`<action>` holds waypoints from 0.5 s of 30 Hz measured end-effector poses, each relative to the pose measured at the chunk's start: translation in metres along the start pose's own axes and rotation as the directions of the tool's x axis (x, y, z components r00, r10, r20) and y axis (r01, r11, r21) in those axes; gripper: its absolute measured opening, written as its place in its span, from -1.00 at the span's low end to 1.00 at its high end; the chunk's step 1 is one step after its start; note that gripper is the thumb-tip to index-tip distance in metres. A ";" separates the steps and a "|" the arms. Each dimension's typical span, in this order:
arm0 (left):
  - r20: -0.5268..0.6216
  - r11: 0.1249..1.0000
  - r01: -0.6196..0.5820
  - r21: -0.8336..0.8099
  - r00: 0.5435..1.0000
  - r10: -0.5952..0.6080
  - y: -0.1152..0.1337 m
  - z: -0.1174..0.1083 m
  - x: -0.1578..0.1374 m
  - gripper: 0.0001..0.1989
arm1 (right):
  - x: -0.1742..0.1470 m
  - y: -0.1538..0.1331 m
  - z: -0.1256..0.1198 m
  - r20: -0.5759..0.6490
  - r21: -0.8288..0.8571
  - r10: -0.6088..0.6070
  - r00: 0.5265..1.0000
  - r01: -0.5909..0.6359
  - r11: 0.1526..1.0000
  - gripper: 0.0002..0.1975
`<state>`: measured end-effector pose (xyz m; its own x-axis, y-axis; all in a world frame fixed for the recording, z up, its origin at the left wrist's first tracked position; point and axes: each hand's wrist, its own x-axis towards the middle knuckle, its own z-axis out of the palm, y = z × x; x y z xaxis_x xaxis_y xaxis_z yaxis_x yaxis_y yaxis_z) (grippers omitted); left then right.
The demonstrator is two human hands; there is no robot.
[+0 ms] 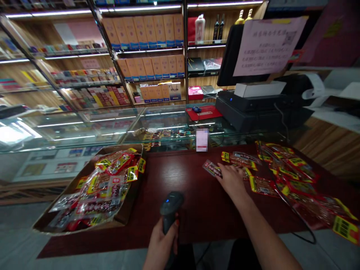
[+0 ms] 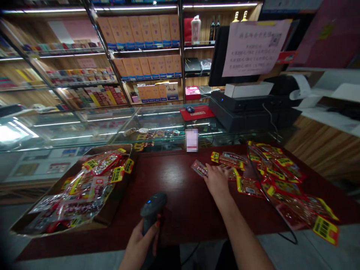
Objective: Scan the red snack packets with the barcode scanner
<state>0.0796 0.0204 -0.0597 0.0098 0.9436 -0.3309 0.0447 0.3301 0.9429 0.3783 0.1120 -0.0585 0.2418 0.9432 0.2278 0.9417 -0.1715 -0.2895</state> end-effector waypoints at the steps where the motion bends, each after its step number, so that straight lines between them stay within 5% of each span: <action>1: 0.002 1.000 -0.004 0.001 1.000 0.004 -0.001 0.000 0.000 -0.37 | 0.001 -0.005 0.004 -0.015 0.116 -0.005 1.000 0.006 0.993 -0.57; 3: 0.002 1.000 -0.008 0.001 1.000 0.008 -0.003 -0.001 -0.001 -0.38 | 0.001 -0.018 0.014 -0.013 0.472 0.039 0.999 -0.028 0.881 -0.69; 4: 0.001 1.000 -0.007 0.000 1.000 0.007 -0.004 -0.001 -0.001 -0.38 | 0.000 -0.025 0.019 0.032 0.669 0.086 0.996 -0.085 0.739 -0.74; 7: 0.009 1.000 0.001 -0.001 1.000 -0.001 -0.008 -0.002 0.001 -0.39 | -0.005 -0.047 0.032 0.313 0.940 0.169 0.935 -0.330 0.086 -0.73; 9: 0.021 1.000 0.000 0.002 1.000 0.000 -0.011 -0.003 0.002 -0.40 | -0.010 -0.058 0.035 0.433 0.892 0.150 0.889 -0.399 -0.212 -0.68; 11: 0.033 1.000 -0.009 0.006 0.999 0.009 -0.013 -0.004 0.003 -0.40 | -0.014 -0.063 0.035 0.450 0.863 0.146 0.881 -0.387 -0.325 -0.65; 15: 0.053 0.999 -0.037 0.038 0.998 0.035 -0.007 -0.005 -0.005 -0.40 | -0.018 -0.064 0.034 0.405 0.859 0.145 0.903 -0.321 -0.400 -0.55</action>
<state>0.0740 0.0135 -0.0647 0.0646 0.9519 -0.2996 0.0824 0.2941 0.9522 0.3053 0.1157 -0.0757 0.2602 0.9419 -0.2125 -0.6549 0.0105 -0.7556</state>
